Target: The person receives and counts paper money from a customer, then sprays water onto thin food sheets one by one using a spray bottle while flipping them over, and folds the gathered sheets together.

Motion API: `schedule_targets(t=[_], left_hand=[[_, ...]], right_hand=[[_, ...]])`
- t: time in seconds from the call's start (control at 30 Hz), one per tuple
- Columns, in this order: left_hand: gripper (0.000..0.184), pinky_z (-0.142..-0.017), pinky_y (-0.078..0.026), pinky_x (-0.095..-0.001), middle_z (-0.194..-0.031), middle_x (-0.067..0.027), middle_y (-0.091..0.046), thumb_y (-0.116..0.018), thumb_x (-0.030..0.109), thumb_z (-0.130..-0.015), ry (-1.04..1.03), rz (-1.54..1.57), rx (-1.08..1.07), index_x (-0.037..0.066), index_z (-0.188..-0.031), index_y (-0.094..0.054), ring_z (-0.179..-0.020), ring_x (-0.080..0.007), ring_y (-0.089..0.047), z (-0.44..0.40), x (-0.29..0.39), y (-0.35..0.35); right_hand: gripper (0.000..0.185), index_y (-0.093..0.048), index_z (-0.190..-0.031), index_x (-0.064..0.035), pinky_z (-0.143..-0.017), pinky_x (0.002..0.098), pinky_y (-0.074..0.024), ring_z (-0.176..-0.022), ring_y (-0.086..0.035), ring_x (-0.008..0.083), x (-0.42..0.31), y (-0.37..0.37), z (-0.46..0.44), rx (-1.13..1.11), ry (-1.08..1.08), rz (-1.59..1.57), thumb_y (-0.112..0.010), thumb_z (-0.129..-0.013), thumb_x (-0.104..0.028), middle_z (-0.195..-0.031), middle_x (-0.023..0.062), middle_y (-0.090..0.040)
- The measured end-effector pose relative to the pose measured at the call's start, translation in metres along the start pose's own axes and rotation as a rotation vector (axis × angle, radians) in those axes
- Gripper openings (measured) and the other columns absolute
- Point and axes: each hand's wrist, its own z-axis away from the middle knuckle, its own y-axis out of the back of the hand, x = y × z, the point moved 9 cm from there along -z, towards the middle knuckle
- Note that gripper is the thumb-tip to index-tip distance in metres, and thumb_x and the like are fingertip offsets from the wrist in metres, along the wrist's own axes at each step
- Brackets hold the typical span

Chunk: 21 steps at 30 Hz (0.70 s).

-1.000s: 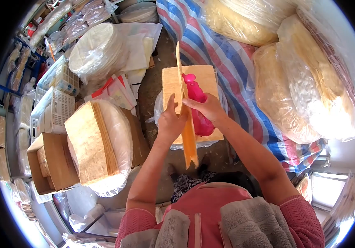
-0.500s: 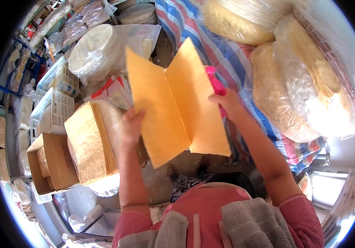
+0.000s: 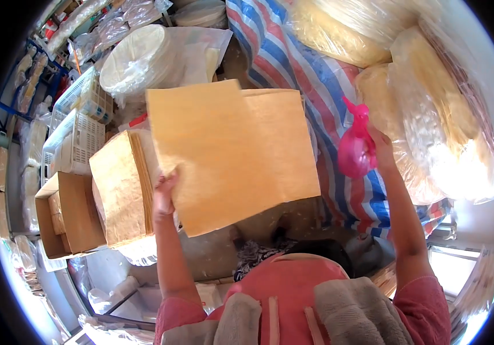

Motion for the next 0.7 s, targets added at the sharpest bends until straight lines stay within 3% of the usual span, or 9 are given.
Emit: schedule_targets(t=[0.2,0.23,0.33,0.37,0.4,0.43,0.5,0.6,0.7], left_hand=[[0.033,-0.073,-0.048,-0.0301,-0.094,-0.0067,-0.061,-0.060,0.020,-0.082,0.300,-0.112,-0.103,-0.002,-0.106,-0.055,-0.081,-0.0166,-0.059,-0.062,-0.168,0.012],[0.036,-0.074,-0.047,-0.0301,-0.094,-0.0071,-0.061,-0.061,0.024,-0.081,0.366,-0.171,-0.085,-0.003,-0.105,-0.055,-0.082,-0.0169,-0.058,-0.066,-0.190,0.026],[0.057,-0.075,-0.046,-0.0322,-0.095,-0.0107,-0.060,-0.068,0.037,-0.074,0.316,-0.826,0.099,-0.004,-0.111,-0.052,-0.084,-0.0206,-0.057,-0.052,-0.198,0.073],[0.072,-0.080,-0.044,-0.0319,-0.101,-0.0139,-0.059,-0.071,0.046,-0.068,0.279,-0.799,0.302,-0.003,-0.117,-0.049,-0.090,-0.0248,-0.056,-0.045,-0.230,0.113],[0.073,-0.086,-0.041,-0.0403,-0.112,-0.0147,-0.056,-0.070,0.047,-0.068,0.513,-0.643,0.215,0.001,-0.120,-0.048,-0.101,-0.0280,-0.051,-0.049,-0.315,0.167],[0.069,-0.090,-0.035,-0.0510,-0.122,-0.0150,-0.050,-0.069,0.043,-0.072,0.787,-0.347,0.359,0.003,-0.123,-0.046,-0.112,-0.0310,-0.043,0.012,-0.300,0.130],[0.056,-0.088,-0.033,-0.0592,-0.119,-0.0138,-0.051,-0.065,0.037,-0.077,0.840,0.076,0.096,0.007,-0.122,-0.048,-0.116,-0.0319,-0.038,0.057,-0.325,0.091],[0.036,-0.088,-0.038,-0.0515,-0.111,-0.0114,-0.055,-0.061,0.023,-0.082,0.804,0.225,0.101,0.007,-0.113,-0.052,-0.109,-0.0276,-0.045,0.089,-0.353,0.067],[0.023,-0.085,-0.044,-0.0421,-0.101,-0.0085,-0.058,-0.058,0.011,-0.083,0.607,0.552,0.376,0.006,-0.104,-0.054,-0.100,-0.0228,-0.052,0.085,-0.352,0.056]], right_hand=[[0.040,-0.062,-0.083,-0.0039,-0.039,0.0201,-0.0355,-0.043,-0.047,0.0084,-0.007,0.023,0.049,-0.159,0.030,0.435,-0.048,-0.089,-0.041,-0.056,0.0023,-0.053],[0.040,-0.063,-0.088,-0.0026,-0.040,0.0200,-0.0382,-0.044,-0.049,0.0085,0.010,0.024,0.055,-0.287,-0.155,0.456,-0.050,-0.088,-0.040,-0.058,0.0029,-0.055],[0.040,-0.064,-0.085,-0.0041,-0.042,0.0218,-0.0388,-0.047,-0.051,0.0091,0.029,0.006,0.075,-0.477,-0.232,0.610,-0.052,-0.086,-0.042,-0.059,0.0019,-0.056],[0.040,-0.063,-0.083,-0.0044,-0.042,0.0221,-0.0385,-0.047,-0.050,0.0090,0.036,-0.003,0.080,-0.544,-0.230,0.654,-0.052,-0.086,-0.043,-0.059,0.0016,-0.055],[0.040,-0.063,-0.082,-0.0047,-0.042,0.0224,-0.0382,-0.047,-0.050,0.0090,0.045,-0.013,0.084,-0.611,-0.227,0.698,-0.052,-0.086,-0.043,-0.058,0.0012,-0.055],[0.041,-0.063,-0.080,-0.0049,-0.043,0.0227,-0.0380,-0.047,-0.050,0.0089,0.052,-0.024,0.088,-0.679,-0.222,0.739,-0.052,-0.086,-0.044,-0.058,0.0009,-0.055],[0.042,-0.061,-0.075,-0.0050,-0.043,0.0231,-0.0373,-0.048,-0.049,0.0085,0.051,-0.042,0.091,-0.691,-0.220,0.787,-0.051,-0.087,-0.044,-0.057,0.0002,-0.053],[0.043,-0.058,-0.069,-0.0056,-0.044,0.0224,-0.0365,-0.048,-0.049,0.0082,0.044,-0.056,0.088,-0.578,-0.187,0.700,-0.049,-0.088,-0.043,-0.054,0.0000,-0.050],[0.042,-0.058,-0.071,-0.0054,-0.046,0.0225,-0.0383,-0.049,-0.050,0.0089,0.039,-0.062,0.081,-0.514,-0.148,0.491,-0.048,-0.088,-0.043,-0.054,0.0015,-0.051]])
